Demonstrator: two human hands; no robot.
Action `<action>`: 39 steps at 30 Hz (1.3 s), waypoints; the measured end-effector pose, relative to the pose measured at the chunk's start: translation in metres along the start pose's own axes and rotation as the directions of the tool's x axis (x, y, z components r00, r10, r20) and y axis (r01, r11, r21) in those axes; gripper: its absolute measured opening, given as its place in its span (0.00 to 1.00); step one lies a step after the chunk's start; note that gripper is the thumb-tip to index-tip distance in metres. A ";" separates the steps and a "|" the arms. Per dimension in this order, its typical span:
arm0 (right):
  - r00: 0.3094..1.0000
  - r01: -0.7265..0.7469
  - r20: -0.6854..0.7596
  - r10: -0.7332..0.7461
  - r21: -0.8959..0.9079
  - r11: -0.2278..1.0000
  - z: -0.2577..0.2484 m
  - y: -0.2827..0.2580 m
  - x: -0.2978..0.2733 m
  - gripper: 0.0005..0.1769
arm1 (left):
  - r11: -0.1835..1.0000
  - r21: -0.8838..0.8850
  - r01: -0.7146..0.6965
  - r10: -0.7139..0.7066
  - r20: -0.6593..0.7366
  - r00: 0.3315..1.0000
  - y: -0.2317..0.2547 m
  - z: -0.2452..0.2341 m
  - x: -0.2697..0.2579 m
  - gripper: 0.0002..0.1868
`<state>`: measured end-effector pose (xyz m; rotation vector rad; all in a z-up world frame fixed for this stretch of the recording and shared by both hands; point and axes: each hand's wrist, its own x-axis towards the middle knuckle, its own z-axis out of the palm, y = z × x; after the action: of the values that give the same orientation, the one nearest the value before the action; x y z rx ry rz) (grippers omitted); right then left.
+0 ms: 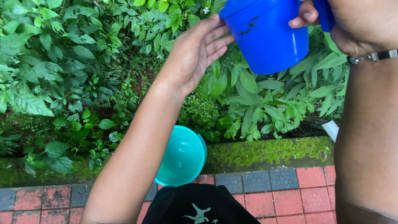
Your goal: The person uses a blue mug to scoop water from a green bucket and pour it onto plants multiple times in a garden. They then lift the green bucket and carry it away.
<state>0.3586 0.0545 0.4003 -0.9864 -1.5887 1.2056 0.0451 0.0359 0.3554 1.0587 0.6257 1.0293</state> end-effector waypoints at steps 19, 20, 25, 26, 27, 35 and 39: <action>0.973 -0.073 -0.225 0.050 -0.094 0.993 0.027 -0.047 -0.069 0.08 | 0.994 -0.046 0.099 -0.096 0.069 0.993 -0.035 0.043 -0.015 0.38; 0.976 -0.057 -0.213 0.036 -0.092 0.994 0.028 -0.048 -0.070 0.10 | 0.993 -0.054 0.106 -0.102 0.069 0.992 -0.035 0.043 -0.017 0.38; 0.972 -0.054 -0.231 0.033 -0.085 0.995 0.040 -0.053 -0.071 0.04 | 0.990 -0.092 0.110 -0.106 0.043 0.993 -0.040 0.040 -0.027 0.38; 0.973 -0.059 -0.228 0.037 -0.093 0.994 0.042 -0.055 -0.070 0.05 | 0.989 -0.103 0.110 -0.106 0.039 0.994 -0.041 0.039 -0.027 0.38; 0.973 -0.066 -0.227 0.042 -0.102 0.993 0.045 -0.056 -0.070 0.05 | 0.987 -0.117 0.114 -0.111 0.037 0.993 -0.042 0.038 -0.028 0.37; 0.980 -0.098 -0.184 0.073 -0.127 0.987 0.062 -0.076 -0.071 0.04 | 0.978 -0.153 0.144 -0.142 0.022 0.990 -0.046 0.036 -0.031 0.35; 0.985 -0.074 -0.164 0.056 -0.105 0.992 0.060 -0.076 -0.071 0.05 | 0.974 -0.174 0.146 -0.145 0.017 0.989 -0.047 0.038 -0.027 0.34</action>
<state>0.3162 -0.0444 0.4535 -1.1847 -1.5182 1.0617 0.0826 -0.0094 0.3258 0.8487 0.5892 0.9354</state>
